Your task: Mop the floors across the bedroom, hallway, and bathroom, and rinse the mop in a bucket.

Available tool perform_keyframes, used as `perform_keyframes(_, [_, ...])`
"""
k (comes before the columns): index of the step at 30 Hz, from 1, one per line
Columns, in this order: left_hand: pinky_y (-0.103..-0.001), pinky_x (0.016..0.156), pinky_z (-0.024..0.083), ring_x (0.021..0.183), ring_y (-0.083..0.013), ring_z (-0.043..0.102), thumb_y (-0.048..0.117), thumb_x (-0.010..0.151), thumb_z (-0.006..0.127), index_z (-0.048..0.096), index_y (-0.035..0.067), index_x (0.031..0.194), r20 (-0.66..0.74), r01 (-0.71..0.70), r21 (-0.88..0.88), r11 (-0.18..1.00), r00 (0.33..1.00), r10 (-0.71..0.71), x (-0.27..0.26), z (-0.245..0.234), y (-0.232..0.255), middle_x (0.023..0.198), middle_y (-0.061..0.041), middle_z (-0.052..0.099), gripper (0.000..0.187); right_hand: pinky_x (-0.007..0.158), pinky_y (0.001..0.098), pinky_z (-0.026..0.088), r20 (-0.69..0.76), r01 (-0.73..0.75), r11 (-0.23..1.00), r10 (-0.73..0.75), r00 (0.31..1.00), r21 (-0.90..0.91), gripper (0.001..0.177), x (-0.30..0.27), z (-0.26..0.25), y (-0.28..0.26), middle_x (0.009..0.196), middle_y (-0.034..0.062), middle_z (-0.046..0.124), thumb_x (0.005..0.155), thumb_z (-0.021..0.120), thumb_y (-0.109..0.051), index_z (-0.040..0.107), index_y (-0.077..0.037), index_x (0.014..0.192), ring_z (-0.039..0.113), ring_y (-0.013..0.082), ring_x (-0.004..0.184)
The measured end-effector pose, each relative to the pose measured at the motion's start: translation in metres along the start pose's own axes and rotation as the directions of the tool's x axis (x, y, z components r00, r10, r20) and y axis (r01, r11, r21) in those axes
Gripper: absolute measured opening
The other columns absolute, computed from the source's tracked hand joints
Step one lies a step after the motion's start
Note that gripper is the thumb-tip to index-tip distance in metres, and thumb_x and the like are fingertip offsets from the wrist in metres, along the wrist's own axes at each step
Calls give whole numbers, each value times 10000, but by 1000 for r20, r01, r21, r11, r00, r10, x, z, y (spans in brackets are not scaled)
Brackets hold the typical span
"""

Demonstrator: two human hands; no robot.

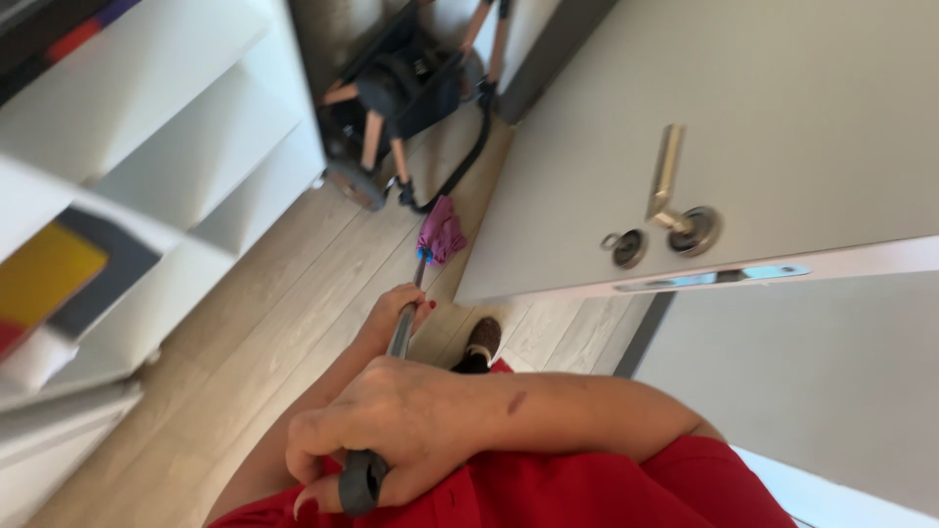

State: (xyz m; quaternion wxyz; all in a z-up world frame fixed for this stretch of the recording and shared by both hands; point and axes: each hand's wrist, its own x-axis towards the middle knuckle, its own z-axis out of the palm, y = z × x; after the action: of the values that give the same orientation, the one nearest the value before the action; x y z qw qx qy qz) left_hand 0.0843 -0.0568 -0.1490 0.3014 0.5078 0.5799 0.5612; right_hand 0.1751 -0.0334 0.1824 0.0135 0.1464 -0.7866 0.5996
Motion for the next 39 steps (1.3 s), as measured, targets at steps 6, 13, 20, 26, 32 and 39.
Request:
perform_keyframes(6, [-419, 628, 449, 672, -345, 552, 74, 861, 746, 625, 29, 721, -68, 150, 154, 977, 988, -141, -52, -50, 74, 690, -153, 596, 190, 582, 266, 494, 69, 6, 1000, -5, 998, -6, 198, 27, 33, -28, 773, -22, 661, 1067, 718, -226, 543, -136, 1037, 698, 126, 676])
perform_keyframes(13, [-340, 674, 507, 781, -201, 613, 180, 895, 718, 622, 93, 1013, -445, 172, -159, 972, 867, -226, -93, -77, 165, 863, -23, 632, 174, 564, 220, 475, 39, 81, 996, -79, 996, -32, 180, 40, 53, -35, 776, -25, 653, 1053, 741, -203, 577, -135, 1081, 670, 44, 642])
perform_keyframes(20, [-412, 663, 529, 703, -250, 683, 380, 830, 752, 729, 94, 826, 206, 236, 340, 910, 926, -317, -44, -97, 104, 776, -93, 725, 286, 617, 239, 508, -497, 119, 981, -180, 849, -152, 228, 19, 21, -66, 902, 50, 591, 1042, 714, -89, 499, -67, 1115, 611, 122, 676])
perform_keyframes(26, [-429, 668, 530, 696, -301, 699, 395, 840, 745, 739, 107, 814, 407, 147, 343, 928, 867, -288, 34, -69, 162, 722, -134, 717, 290, 480, 289, 417, -690, 212, 973, -89, 718, 95, 230, -2, -35, -126, 715, 31, 474, 1085, 622, -152, 411, -66, 1113, 463, 111, 491])
perform_keyframes(32, [-459, 673, 515, 740, -352, 677, 287, 806, 752, 731, 92, 819, 459, -151, 215, 965, 888, 37, 114, -20, 201, 773, -152, 707, 197, 496, 282, 406, -773, 135, 986, -162, 614, -100, 384, -21, -67, -167, 705, 33, 449, 1073, 707, -253, 423, 5, 1087, 441, 103, 462])
perform_keyframes(39, [-487, 742, 512, 898, -396, 647, 170, 713, 720, 668, 75, 866, 402, -407, 193, 893, 863, 307, 212, 40, 171, 915, -173, 647, 188, 650, 250, 437, -694, -251, 779, -301, 654, -575, 168, -61, -101, -133, 899, 101, 565, 994, 745, -47, 585, -10, 961, 547, 153, 689])
